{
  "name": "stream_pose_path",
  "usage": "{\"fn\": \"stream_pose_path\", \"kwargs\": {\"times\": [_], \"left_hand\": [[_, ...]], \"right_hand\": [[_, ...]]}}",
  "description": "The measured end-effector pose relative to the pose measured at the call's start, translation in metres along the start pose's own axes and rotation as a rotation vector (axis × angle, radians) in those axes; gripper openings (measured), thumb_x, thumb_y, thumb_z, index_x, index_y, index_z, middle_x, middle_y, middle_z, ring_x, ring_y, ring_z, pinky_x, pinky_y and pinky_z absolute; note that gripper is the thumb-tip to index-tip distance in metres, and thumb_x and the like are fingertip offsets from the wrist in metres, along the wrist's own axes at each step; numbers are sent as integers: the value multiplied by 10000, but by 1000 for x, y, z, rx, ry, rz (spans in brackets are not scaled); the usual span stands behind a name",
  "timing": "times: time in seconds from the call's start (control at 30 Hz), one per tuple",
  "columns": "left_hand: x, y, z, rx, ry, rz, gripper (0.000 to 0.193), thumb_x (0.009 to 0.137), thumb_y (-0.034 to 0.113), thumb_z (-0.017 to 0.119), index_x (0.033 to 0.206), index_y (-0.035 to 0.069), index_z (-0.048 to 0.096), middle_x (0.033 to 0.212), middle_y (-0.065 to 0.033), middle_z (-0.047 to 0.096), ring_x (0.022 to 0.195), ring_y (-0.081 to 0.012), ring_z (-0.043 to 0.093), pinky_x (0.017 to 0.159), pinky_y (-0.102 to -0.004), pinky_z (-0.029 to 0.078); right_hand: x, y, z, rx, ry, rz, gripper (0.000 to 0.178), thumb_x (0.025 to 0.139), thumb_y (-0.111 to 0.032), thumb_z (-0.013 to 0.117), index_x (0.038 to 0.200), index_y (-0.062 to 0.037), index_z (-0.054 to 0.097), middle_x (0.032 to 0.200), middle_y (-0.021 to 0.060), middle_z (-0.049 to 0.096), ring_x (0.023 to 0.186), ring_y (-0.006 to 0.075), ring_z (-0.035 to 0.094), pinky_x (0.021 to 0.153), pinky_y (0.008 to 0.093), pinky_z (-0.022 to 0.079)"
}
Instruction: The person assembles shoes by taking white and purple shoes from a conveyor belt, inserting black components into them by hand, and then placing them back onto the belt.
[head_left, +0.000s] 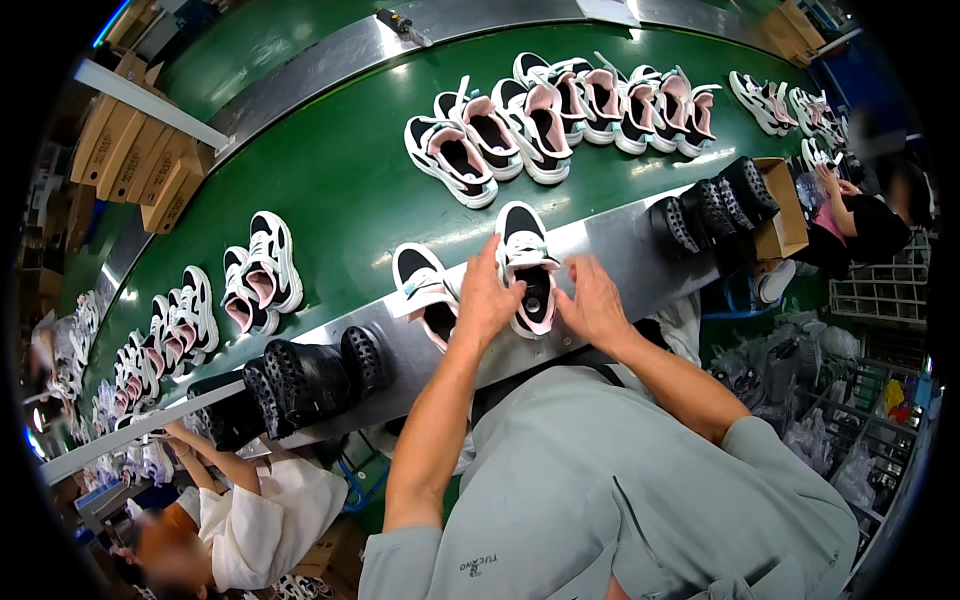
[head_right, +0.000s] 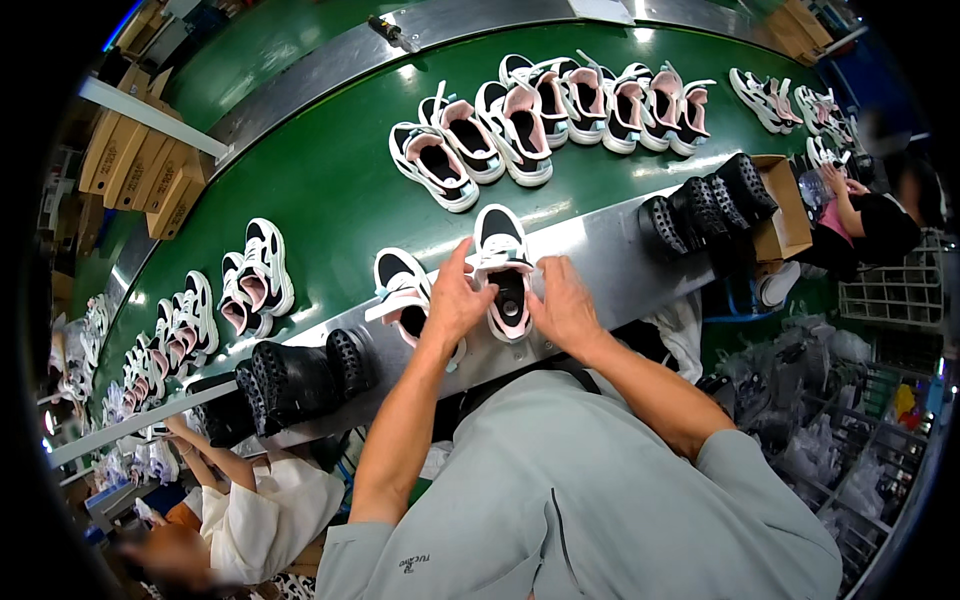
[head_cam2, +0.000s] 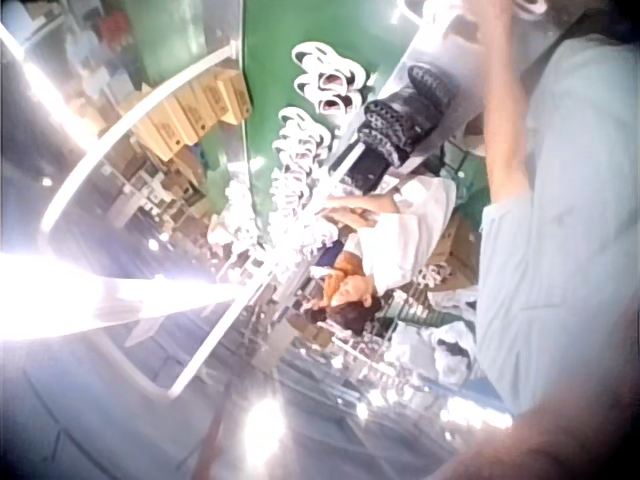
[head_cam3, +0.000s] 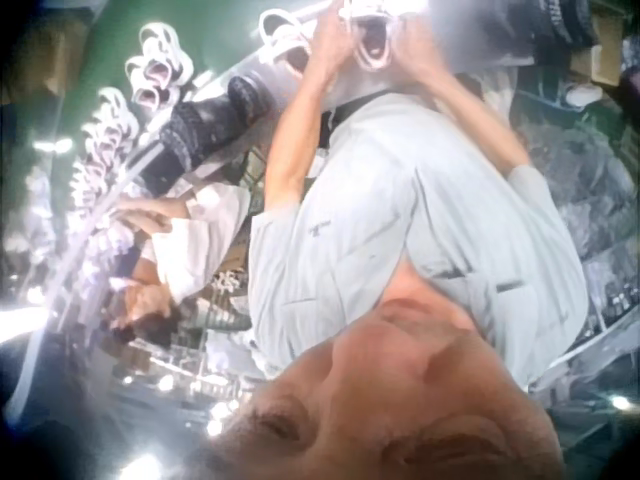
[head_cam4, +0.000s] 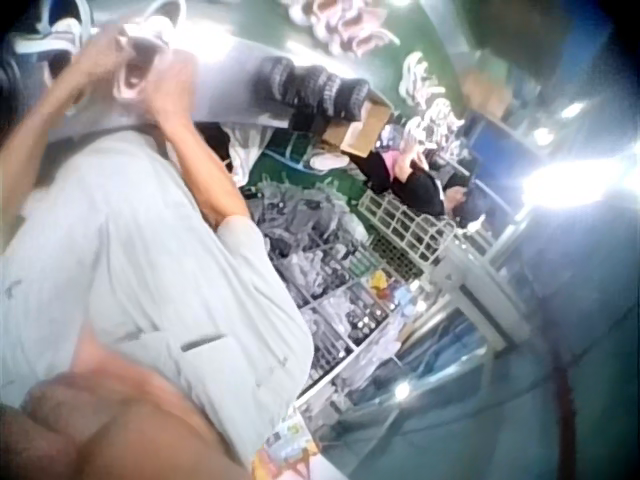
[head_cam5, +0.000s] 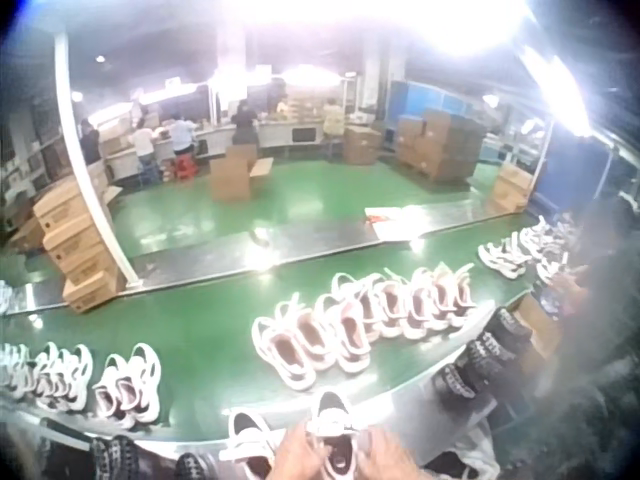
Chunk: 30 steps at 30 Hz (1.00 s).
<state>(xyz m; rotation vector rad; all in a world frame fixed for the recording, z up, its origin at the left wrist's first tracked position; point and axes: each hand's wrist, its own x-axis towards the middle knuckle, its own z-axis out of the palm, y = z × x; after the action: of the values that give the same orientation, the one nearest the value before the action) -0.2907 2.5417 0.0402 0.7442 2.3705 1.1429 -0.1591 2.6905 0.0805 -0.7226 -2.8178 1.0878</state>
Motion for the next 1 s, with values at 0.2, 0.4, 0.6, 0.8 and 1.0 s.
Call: {"fn": "stream_pose_path", "kwargs": {"times": [0.2,0.4,0.6,0.8,1.0], "left_hand": [[-8,3,18,-187,-239,-189,1107,722,169,818,1599,52,154,1013,-284,701,969,-428,693,852,-463,546],[-1,12,46,73,64,-272,683,787,171,779,1373,1,474,952,-298,703,923,-487,677,794,-507,543],[-81,57,-2,444,268,-42,610,822,299,787,1330,60,548,997,-242,649,918,-411,615,719,-502,502],[-114,-5,-13,259,160,-186,389,797,290,809,1059,23,704,1027,-274,588,953,-437,589,801,-474,522],[-105,22,6,176,155,-123,417,808,286,794,1080,-12,689,1148,-301,600,1019,-472,610,900,-525,504]], "right_hand": [[24,18,21,87,-128,25,523,807,-151,744,1212,59,489,1138,319,609,1061,486,605,907,513,501],[27,37,59,-57,75,47,287,910,-201,665,1027,7,505,883,247,675,814,479,657,733,559,505],[24,63,55,59,146,-1,222,910,-179,671,1008,-39,528,919,228,649,855,467,633,719,535,484],[23,33,44,41,-52,-94,208,927,-161,655,1006,-13,532,939,243,624,891,472,611,747,528,477],[23,43,18,-132,-210,122,419,854,-340,728,1083,-30,563,993,213,658,899,425,650,761,513,499]]}}
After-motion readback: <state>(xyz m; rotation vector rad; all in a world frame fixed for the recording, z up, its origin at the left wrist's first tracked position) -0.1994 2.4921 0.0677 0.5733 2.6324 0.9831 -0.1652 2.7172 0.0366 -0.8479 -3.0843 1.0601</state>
